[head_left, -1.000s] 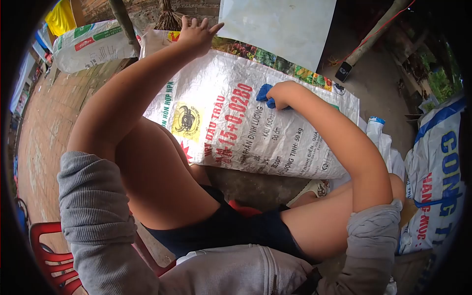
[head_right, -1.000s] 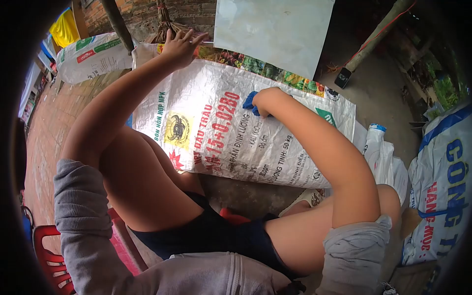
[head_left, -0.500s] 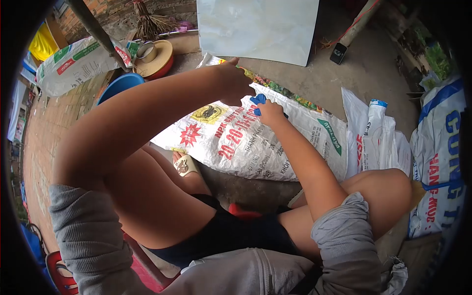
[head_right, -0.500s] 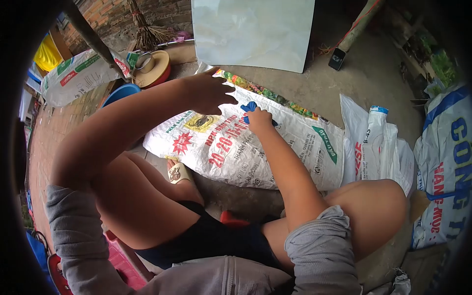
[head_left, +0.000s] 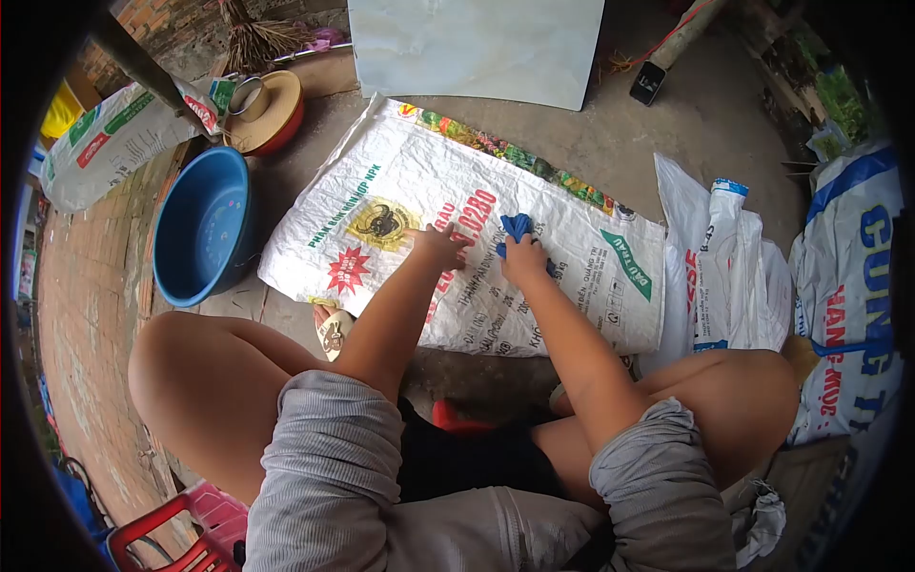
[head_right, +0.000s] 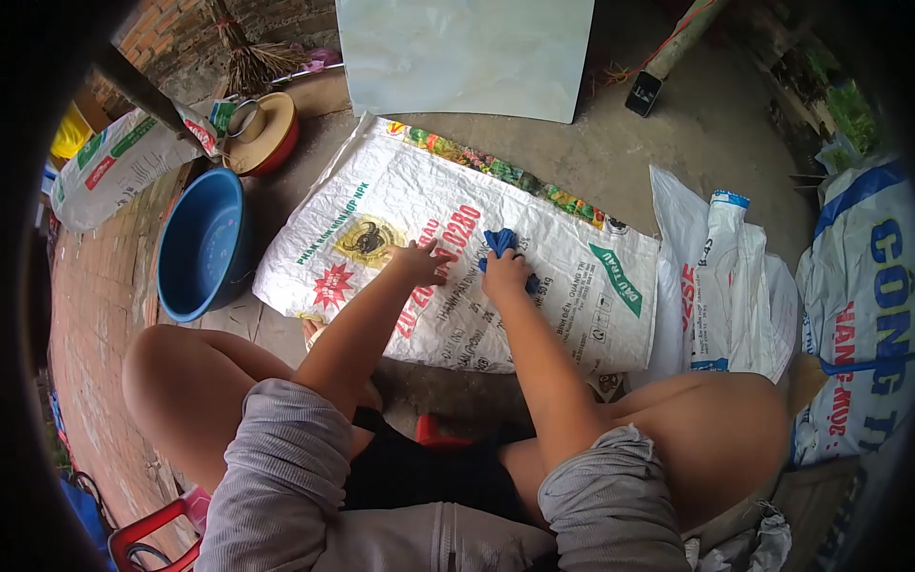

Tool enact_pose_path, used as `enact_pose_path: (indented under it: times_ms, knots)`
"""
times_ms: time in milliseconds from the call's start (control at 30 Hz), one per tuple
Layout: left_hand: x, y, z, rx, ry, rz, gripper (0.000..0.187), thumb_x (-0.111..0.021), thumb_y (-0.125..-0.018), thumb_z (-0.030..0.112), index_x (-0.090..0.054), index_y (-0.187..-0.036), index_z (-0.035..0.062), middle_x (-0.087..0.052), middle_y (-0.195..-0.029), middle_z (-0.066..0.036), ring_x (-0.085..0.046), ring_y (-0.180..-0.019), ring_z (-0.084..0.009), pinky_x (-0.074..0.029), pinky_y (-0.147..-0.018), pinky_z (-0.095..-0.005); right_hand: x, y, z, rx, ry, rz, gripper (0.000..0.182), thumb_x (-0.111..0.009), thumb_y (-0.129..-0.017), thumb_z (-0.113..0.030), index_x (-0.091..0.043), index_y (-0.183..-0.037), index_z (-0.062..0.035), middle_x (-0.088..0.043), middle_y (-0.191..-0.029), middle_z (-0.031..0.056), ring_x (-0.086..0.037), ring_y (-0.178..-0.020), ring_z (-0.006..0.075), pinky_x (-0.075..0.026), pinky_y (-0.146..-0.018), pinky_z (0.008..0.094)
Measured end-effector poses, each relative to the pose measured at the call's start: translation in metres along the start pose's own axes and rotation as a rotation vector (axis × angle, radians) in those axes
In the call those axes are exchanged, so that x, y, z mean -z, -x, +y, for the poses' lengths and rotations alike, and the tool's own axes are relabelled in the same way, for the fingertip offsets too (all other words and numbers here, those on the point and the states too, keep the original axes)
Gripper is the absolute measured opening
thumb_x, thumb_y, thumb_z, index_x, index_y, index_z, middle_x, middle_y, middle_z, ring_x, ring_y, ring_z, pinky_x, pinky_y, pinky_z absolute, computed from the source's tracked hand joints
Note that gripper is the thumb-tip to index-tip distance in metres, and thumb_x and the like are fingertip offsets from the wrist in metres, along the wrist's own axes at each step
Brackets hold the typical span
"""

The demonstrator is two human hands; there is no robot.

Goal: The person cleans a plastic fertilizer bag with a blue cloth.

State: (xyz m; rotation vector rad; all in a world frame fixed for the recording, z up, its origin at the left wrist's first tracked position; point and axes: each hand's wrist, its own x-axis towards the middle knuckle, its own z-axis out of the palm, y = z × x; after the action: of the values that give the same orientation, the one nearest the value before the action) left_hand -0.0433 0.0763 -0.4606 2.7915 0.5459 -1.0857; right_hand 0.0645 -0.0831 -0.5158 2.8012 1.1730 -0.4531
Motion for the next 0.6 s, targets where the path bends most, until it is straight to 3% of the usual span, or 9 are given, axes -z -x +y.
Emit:
enact_pose_path:
  times_ms: [33, 67, 200, 333, 400, 433, 500, 533, 600]
  knots:
    - [-0.012, -0.002, -0.001, 0.051, 0.088, -0.071, 0.072, -0.054, -0.084, 0.063, -0.024, -0.148, 0.0490, -0.010, -0.162, 0.001, -0.022, -0.144, -0.0367, -0.026, -0.094, -0.0820, -0.004, -0.001, 0.003, 0.024, -0.035, 0.027, 0.051, -0.067, -0.084, -0.034, -0.052, -0.129, -0.0154, -0.051, -0.120, 0.0187, -0.058, -0.103, 0.0403, -0.050, -0.085, 0.0493]
    - [-0.115, -0.101, -0.036, -0.182, 0.039, 0.076, 0.072, -0.050, -0.086, 0.065, -0.016, -0.148, 0.0525, 0.002, -0.162, 0.005, -0.010, -0.146, -0.0402, -0.021, -0.095, -0.0838, -0.002, 0.003, 0.005, 0.038, -0.083, 0.109, 0.052, -0.067, -0.084, -0.032, -0.052, -0.131, -0.0157, -0.052, -0.116, 0.0194, -0.059, -0.101, 0.0395, -0.050, -0.085, 0.0481]
    - [-0.121, -0.098, -0.026, -0.152, 0.088, 0.043, 0.069, -0.044, -0.089, 0.066, -0.011, -0.148, 0.0538, 0.010, -0.162, 0.008, 0.007, -0.147, -0.0412, -0.010, -0.096, -0.0857, 0.004, -0.008, 0.020, 0.059, -0.150, 0.123, 0.052, -0.068, -0.083, -0.028, -0.052, -0.132, -0.0154, -0.053, -0.114, 0.0210, -0.059, -0.100, 0.0398, -0.051, -0.086, 0.0474]
    - [-0.101, -0.082, -0.020, -0.054, 0.295, 0.068, 0.077, -0.051, -0.085, 0.067, -0.012, -0.149, 0.0511, 0.013, -0.161, 0.007, 0.009, -0.148, -0.0326, -0.008, -0.101, -0.0819, 0.002, -0.013, 0.021, 0.055, -0.255, 0.169, 0.050, -0.068, -0.083, -0.025, -0.053, -0.130, -0.0143, -0.054, -0.113, 0.0231, -0.059, -0.100, 0.0411, -0.050, -0.086, 0.0479]
    - [-0.043, -0.030, -0.012, -0.071, -0.151, -0.115, 0.088, -0.060, -0.079, 0.067, -0.012, -0.151, 0.0474, 0.014, -0.161, 0.007, 0.009, -0.149, -0.0225, -0.008, -0.108, -0.0753, 0.003, -0.015, 0.021, 0.058, -0.258, 0.178, 0.050, -0.067, -0.084, -0.025, -0.053, -0.130, -0.0134, -0.054, -0.113, 0.0236, -0.059, -0.100, 0.0418, -0.050, -0.086, 0.0481]
    - [-0.045, -0.035, -0.015, -0.076, -0.143, -0.117, 0.088, -0.060, -0.079, 0.067, -0.012, -0.151, 0.0474, 0.014, -0.161, 0.007, 0.009, -0.149, -0.0225, -0.008, -0.108, -0.0753, 0.005, -0.015, 0.018, 0.049, -0.256, 0.157, 0.049, -0.067, -0.084, -0.025, -0.054, -0.129, -0.0128, -0.054, -0.113, 0.0237, -0.059, -0.100, 0.0418, -0.050, -0.086, 0.0483]
    - [-0.043, -0.036, -0.021, -0.115, -0.278, -0.145, 0.084, -0.069, -0.076, 0.058, -0.030, -0.149, 0.0400, 0.019, -0.159, 0.015, 0.023, -0.146, -0.0161, -0.005, -0.109, -0.0739, 0.005, -0.014, 0.012, 0.038, -0.250, 0.136, 0.048, -0.067, -0.084, -0.026, -0.054, -0.128, -0.0122, -0.054, -0.112, 0.0237, -0.059, -0.100, 0.0418, -0.050, -0.086, 0.0484]
    - [-0.036, -0.031, -0.018, -0.030, -0.180, -0.155, 0.104, -0.074, -0.068, 0.063, -0.014, -0.151, 0.0445, 0.012, -0.161, 0.008, 0.007, -0.149, -0.0175, -0.010, -0.113, -0.0690, 0.003, -0.015, 0.009, 0.070, -0.307, 0.163, 0.048, -0.067, -0.084, -0.026, -0.054, -0.128, -0.0126, -0.055, -0.111, 0.0238, -0.059, -0.100, 0.0418, -0.050, -0.086, 0.0489]
    - [-0.035, -0.032, -0.020, 0.020, -0.104, -0.073, 0.102, -0.073, -0.071, 0.061, -0.013, -0.151, 0.0444, 0.012, -0.161, 0.009, 0.006, -0.149, -0.0171, -0.010, -0.113, -0.0683, 0.008, -0.012, -0.001, 0.114, -0.380, 0.167, 0.045, -0.067, -0.085, -0.025, -0.054, -0.127, -0.0153, -0.056, -0.106, 0.0234, -0.059, -0.099, 0.0412, -0.050, -0.084, 0.0501]
